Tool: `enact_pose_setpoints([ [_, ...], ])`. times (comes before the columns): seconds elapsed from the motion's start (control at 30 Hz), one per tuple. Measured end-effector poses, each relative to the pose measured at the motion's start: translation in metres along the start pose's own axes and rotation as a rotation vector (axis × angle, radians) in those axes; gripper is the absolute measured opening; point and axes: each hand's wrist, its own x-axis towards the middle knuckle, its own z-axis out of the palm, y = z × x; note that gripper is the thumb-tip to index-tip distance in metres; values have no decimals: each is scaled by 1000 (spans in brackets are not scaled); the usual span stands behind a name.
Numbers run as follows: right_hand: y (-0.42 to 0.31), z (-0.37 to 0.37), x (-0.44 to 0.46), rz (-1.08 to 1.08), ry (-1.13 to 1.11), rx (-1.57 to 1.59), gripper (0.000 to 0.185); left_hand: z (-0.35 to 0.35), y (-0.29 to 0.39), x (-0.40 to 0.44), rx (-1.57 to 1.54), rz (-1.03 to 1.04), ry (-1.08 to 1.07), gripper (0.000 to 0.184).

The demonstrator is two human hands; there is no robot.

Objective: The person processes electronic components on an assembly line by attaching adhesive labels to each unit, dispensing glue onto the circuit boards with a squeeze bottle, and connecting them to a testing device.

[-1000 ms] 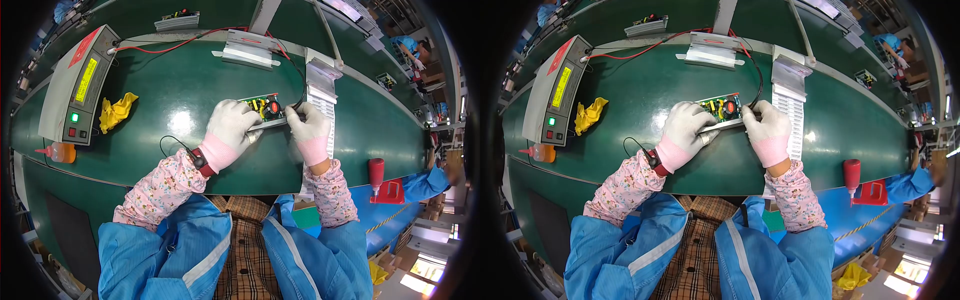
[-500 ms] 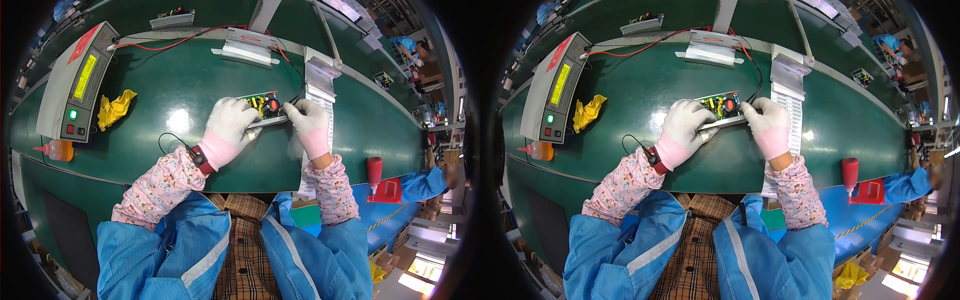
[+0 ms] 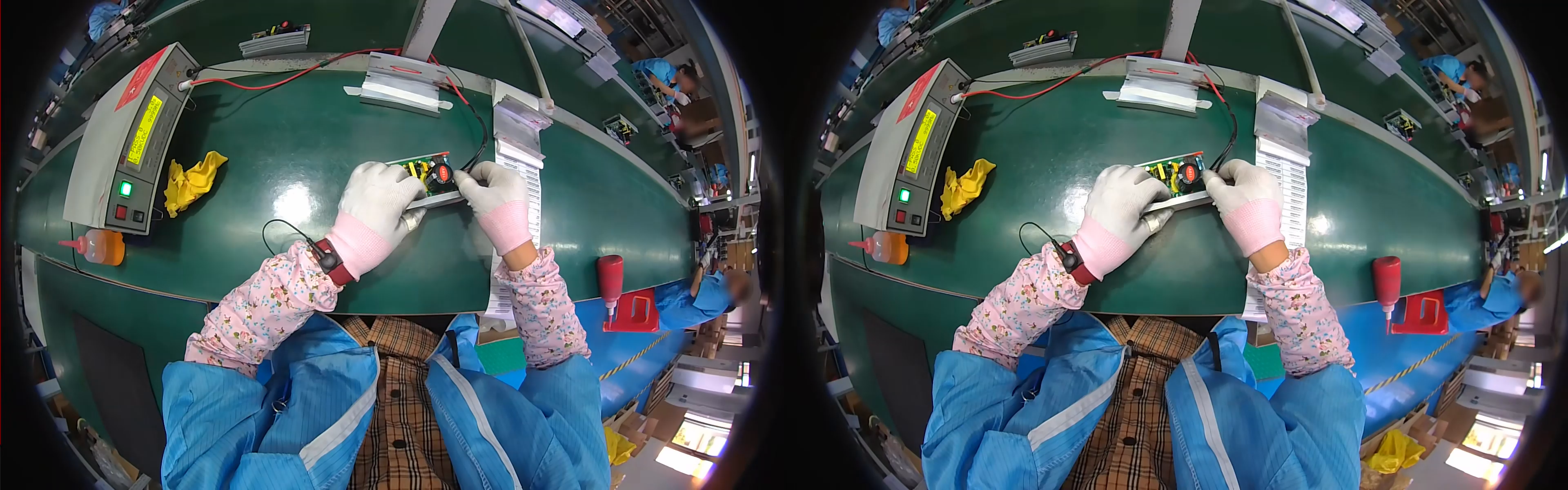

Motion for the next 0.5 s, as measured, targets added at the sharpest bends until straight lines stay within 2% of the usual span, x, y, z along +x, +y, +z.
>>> enact_pose_setpoints([
  [0.17, -11, -11, 1, 7, -126, 29, 28, -5, -3, 6, 45, 12, -19, 21],
  [0.3, 4, -3, -9, -21, 89, 510, 27, -12, -25, 26, 33, 93, 87, 18],
  [0.33, 10, 4, -10, -33, 92, 518, 27, -16, -31, 36, 61, 80, 111, 19],
  [0.4, 25, 24, -8, -124, 182, 330, 27, -24, -48, 65, 97, 75, 144, 20],
  [0.47, 33, 32, -5, -208, 278, 136, 28, -22, -68, 92, -7, -58, 74, 21],
  [0.5, 33, 32, -4, -218, 286, 141, 28, -21, -74, 100, 0, -51, 83, 21],
])
